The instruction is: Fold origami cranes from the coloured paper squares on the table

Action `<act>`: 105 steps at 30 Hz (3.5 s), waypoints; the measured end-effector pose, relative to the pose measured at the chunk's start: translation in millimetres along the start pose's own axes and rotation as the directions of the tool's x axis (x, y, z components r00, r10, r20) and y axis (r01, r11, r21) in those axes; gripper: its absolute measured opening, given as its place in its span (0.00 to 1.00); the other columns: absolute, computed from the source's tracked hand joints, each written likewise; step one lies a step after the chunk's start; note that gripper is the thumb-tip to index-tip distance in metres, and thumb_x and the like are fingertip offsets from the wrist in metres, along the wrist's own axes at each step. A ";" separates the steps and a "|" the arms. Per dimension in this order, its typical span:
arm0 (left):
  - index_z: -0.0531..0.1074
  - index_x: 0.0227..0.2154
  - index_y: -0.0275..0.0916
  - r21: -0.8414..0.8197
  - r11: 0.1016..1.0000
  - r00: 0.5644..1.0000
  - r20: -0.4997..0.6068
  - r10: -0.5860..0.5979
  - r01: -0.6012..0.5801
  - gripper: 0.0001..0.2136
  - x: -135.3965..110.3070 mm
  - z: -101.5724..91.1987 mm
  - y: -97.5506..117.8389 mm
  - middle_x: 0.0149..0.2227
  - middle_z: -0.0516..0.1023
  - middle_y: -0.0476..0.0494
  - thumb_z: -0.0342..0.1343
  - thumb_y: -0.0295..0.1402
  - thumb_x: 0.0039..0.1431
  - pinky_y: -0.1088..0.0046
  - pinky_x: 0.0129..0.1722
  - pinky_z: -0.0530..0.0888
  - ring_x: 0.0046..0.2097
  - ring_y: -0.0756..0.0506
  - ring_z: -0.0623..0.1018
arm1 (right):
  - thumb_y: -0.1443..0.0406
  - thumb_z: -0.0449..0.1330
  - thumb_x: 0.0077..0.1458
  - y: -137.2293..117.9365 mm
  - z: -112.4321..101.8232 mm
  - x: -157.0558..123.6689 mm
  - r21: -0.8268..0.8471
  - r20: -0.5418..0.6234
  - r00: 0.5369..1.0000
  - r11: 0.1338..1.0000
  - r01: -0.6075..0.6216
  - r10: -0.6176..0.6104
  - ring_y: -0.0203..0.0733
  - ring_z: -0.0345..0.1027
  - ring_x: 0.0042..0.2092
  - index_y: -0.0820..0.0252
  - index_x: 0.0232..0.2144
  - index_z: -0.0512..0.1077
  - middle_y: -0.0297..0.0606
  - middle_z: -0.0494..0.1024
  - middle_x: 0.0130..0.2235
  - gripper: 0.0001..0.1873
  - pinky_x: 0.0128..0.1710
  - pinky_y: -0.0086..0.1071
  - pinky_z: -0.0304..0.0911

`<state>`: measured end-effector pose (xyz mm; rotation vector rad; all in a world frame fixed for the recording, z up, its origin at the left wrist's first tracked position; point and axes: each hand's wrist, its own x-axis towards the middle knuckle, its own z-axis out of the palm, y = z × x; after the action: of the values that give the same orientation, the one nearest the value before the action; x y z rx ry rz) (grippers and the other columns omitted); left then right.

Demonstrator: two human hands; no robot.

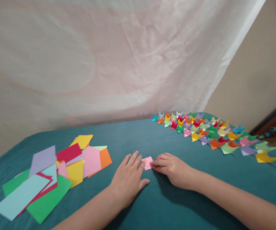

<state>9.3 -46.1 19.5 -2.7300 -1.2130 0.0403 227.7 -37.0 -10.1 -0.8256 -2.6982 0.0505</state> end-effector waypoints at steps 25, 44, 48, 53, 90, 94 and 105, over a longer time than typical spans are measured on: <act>0.69 0.49 0.34 0.085 0.996 0.997 -0.082 0.002 0.005 0.25 1.8 2.5 7.4 0.54 0.69 0.34 0.49 0.48 0.58 0.58 0.59 0.56 0.61 0.38 0.59 | 0.69 0.51 0.60 -9.3 -7.5 10.3 -0.094 0.093 0.995 0.996 -0.011 0.019 0.44 0.61 0.44 0.63 0.48 0.68 0.45 0.71 0.41 0.15 0.45 0.38 0.57; 0.70 0.47 0.35 -0.010 1.000 0.993 -0.111 0.027 -0.028 0.19 4.5 4.1 1.9 0.52 0.70 0.35 0.49 0.42 0.60 0.57 0.57 0.59 0.59 0.38 0.62 | 0.70 0.51 0.60 1.1 -7.1 -2.2 -0.072 0.030 1.000 0.997 0.002 0.000 0.43 0.63 0.47 0.59 0.46 0.71 0.44 0.73 0.45 0.14 0.44 0.38 0.59; 0.72 0.42 0.34 -0.154 0.985 0.978 -0.201 0.046 -0.078 0.11 10.1 11.7 -4.9 0.46 0.73 0.37 0.47 0.30 0.61 0.61 0.53 0.64 0.55 0.40 0.66 | 0.71 0.51 0.60 2.4 -1.4 -5.1 -0.069 0.013 1.000 0.998 0.006 -0.005 0.44 0.63 0.49 0.60 0.47 0.70 0.44 0.73 0.47 0.15 0.45 0.39 0.60; 0.73 0.39 0.38 -0.397 0.916 0.968 -0.247 -0.039 -0.065 0.12 15.6 20.5 -15.5 0.40 0.73 0.43 0.45 0.31 0.63 0.67 0.46 0.69 0.44 0.46 0.71 | 0.71 0.50 0.60 2.3 3.2 -5.6 -0.063 -0.006 1.000 0.998 0.004 -0.005 0.44 0.65 0.47 0.62 0.47 0.71 0.44 0.73 0.48 0.15 0.45 0.39 0.62; 0.71 0.38 0.39 -0.889 0.458 0.966 -0.117 -0.232 0.002 0.10 25.0 27.3 -14.7 0.36 0.77 0.49 0.60 0.30 0.51 0.73 0.40 0.68 0.38 0.48 0.74 | 0.65 0.55 0.57 -9.4 4.7 8.1 0.520 -0.132 0.868 0.779 -0.350 0.478 0.35 0.64 0.30 0.60 0.28 0.69 0.32 0.71 0.27 0.07 0.33 0.29 0.57; 0.72 0.35 0.39 -0.859 0.510 0.961 -0.166 -0.221 -0.031 0.07 24.0 27.7 -14.5 0.35 0.76 0.49 0.59 0.31 0.52 0.73 0.40 0.68 0.38 0.48 0.74 | 0.65 0.55 0.57 -9.2 6.5 6.6 0.484 -0.152 0.869 0.803 -0.350 0.470 0.35 0.63 0.30 0.60 0.28 0.68 0.33 0.71 0.27 0.07 0.32 0.29 0.56; 0.74 0.30 0.39 -0.790 0.580 0.937 -0.327 -0.126 -0.198 0.07 23.8 22.1 -13.1 0.30 0.75 0.47 0.55 0.35 0.58 0.70 0.39 0.65 0.36 0.47 0.71 | 0.68 0.54 0.56 -9.4 11.7 6.4 0.332 -0.267 0.902 0.911 -0.245 0.340 0.36 0.63 0.31 0.59 0.28 0.66 0.34 0.71 0.27 0.04 0.33 0.30 0.56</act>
<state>13.8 -17.0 0.5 -3.2402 -1.2599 -1.2854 214.0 -40.6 -18.1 -1.0412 -2.1751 0.3449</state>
